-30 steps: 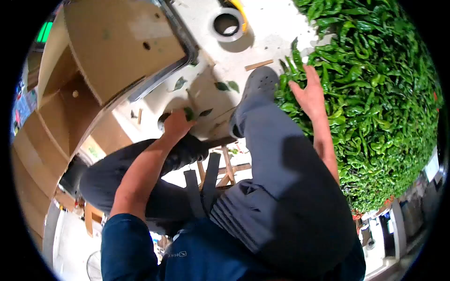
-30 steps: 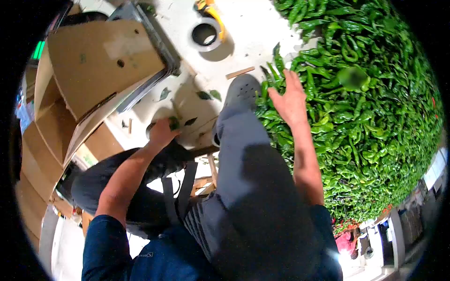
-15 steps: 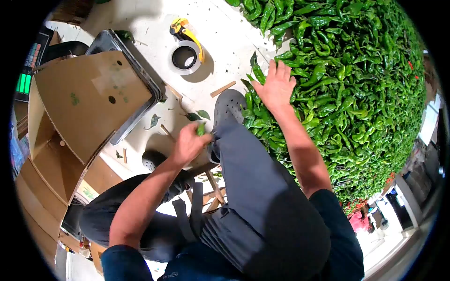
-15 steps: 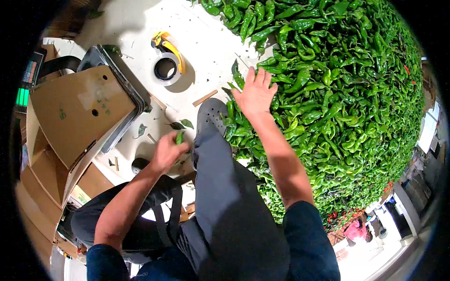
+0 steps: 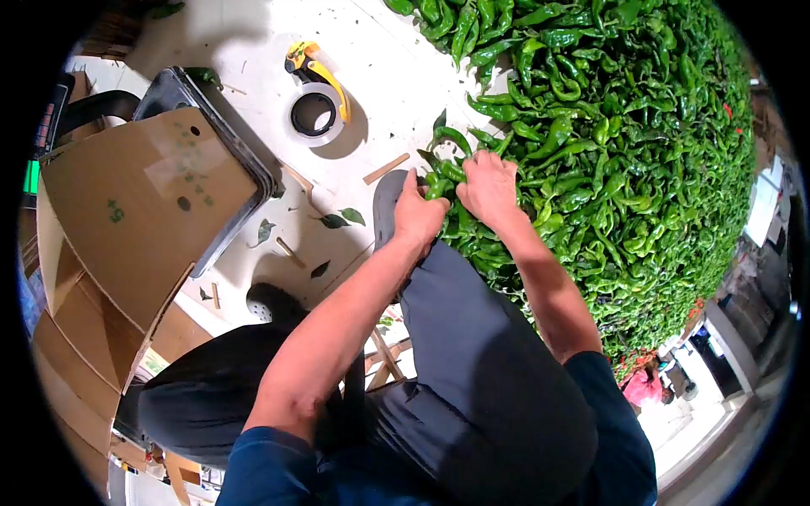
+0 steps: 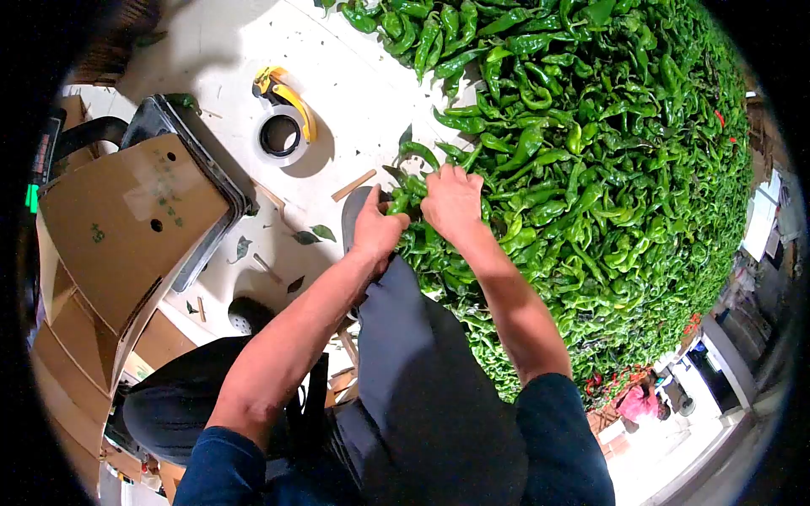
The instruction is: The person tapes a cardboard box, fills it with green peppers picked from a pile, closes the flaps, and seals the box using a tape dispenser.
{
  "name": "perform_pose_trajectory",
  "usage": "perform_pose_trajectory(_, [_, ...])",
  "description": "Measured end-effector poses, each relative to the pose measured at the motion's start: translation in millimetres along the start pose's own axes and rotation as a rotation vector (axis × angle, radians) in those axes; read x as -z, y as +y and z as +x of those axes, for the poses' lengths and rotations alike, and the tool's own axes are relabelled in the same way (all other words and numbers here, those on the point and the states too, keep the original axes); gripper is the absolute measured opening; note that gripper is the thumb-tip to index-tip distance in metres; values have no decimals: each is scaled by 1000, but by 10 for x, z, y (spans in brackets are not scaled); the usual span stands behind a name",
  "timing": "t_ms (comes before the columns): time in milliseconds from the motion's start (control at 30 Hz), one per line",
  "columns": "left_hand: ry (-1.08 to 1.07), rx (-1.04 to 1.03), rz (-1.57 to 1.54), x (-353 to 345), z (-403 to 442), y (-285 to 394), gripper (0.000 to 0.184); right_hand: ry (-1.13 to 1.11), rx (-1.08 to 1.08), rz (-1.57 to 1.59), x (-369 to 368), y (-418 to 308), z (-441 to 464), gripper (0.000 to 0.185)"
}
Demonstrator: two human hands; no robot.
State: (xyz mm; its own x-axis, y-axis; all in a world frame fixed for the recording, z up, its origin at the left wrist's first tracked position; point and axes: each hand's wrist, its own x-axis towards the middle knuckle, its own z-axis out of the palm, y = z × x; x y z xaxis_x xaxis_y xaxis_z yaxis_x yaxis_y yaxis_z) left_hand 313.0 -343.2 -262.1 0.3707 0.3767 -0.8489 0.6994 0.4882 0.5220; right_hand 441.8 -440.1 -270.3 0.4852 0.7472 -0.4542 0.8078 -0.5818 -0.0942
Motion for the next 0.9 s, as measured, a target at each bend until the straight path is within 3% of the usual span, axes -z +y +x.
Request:
perform_pose_trajectory(67, [-17,16,-10,-78,-11,-9,93,-66,40,90,108,65,-85,27])
perform_pose_trajectory(167, [20,-50,122,-228,122,-57,92,16,27,166,68,226,-130,38])
perform_pose_trajectory(200, [47,-52,201,-234,156,-42,92,17,7,143,113,211,-127,56])
perform_pose_trajectory(333, [-14,-1,225,-223,162,170,90,-55,-61,113,253,110,-29,74])
perform_pose_trajectory(467, [-65,62,276,-178,210,287,91,-15,-51,-63,535,119,314,74])
perform_pose_trajectory(567, [-83,60,294,-146,186,341,89,225,122,-222,599,314,703,72])
perform_pose_trajectory(600, [-62,13,267,-167,135,347,79,113,133,-226,600,374,837,71])
perform_pose_trajectory(733, [-68,-74,262,-189,9,256,85,-199,239,-283,636,523,1001,71])
perform_pose_trajectory(833, [69,-211,171,-282,59,88,86,-382,282,-277,668,533,999,68])
perform_pose_trajectory(900, [-15,-49,-17,-285,197,63,88,-465,231,-201,578,537,981,70])
